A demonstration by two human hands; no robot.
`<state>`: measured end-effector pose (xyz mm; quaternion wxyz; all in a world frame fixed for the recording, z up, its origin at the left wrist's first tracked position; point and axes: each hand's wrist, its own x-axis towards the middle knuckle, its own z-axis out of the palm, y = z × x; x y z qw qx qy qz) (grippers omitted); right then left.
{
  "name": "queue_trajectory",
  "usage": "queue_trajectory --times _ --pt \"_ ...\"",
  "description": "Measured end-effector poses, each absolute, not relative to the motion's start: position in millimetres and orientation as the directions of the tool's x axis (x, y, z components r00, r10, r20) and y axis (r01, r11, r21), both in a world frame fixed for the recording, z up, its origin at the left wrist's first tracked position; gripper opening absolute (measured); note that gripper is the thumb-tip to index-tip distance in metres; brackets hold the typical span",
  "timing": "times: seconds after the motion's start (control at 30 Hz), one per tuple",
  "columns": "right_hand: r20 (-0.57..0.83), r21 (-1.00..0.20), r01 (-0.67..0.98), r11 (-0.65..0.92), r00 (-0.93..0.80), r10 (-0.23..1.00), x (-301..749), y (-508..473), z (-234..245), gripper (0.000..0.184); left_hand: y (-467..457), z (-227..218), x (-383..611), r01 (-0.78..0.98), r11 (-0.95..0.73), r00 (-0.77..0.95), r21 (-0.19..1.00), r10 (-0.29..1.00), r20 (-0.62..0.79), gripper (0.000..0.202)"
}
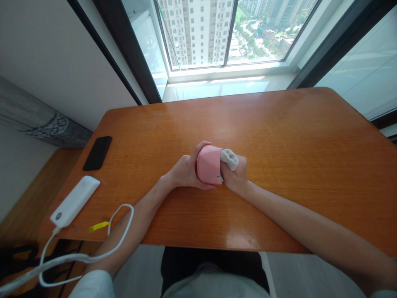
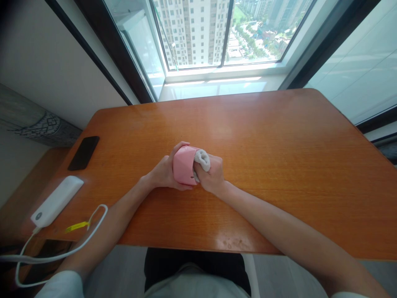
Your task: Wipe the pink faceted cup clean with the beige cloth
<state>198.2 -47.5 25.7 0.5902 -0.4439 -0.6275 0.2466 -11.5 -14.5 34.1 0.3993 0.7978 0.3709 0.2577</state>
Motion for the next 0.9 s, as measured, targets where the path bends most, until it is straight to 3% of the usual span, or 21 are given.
queue_trajectory --times 0.13,0.33,0.43,0.63,0.9 --pt "0.619 -0.753 0.298 0.586 0.019 0.785 199.1 -50.2 28.5 0.038 -12.4 32.7 -14.4 0.356 -0.387 0.629 0.851 0.773 0.089 0.137" --pt "0.640 -0.696 0.351 0.626 -0.090 0.763 199.9 -52.9 30.7 0.041 -5.9 39.4 -19.5 0.250 -0.312 0.726 0.917 0.687 0.035 0.100" --pt "0.669 -0.655 0.357 0.666 -0.135 0.731 199.7 -53.9 29.0 0.042 -3.8 45.2 -21.3 0.212 -0.278 0.769 0.937 0.639 0.015 0.094" --pt "0.678 -0.679 0.306 0.668 -0.090 0.730 197.8 -54.0 32.4 0.038 -1.1 35.7 -21.0 0.226 -0.298 0.756 0.927 0.655 0.026 0.105" --pt "0.546 -0.810 0.275 0.519 0.029 0.837 199.9 -51.4 26.6 0.045 -0.8 19.5 -21.8 0.080 -0.269 0.688 0.960 0.711 0.142 0.154"
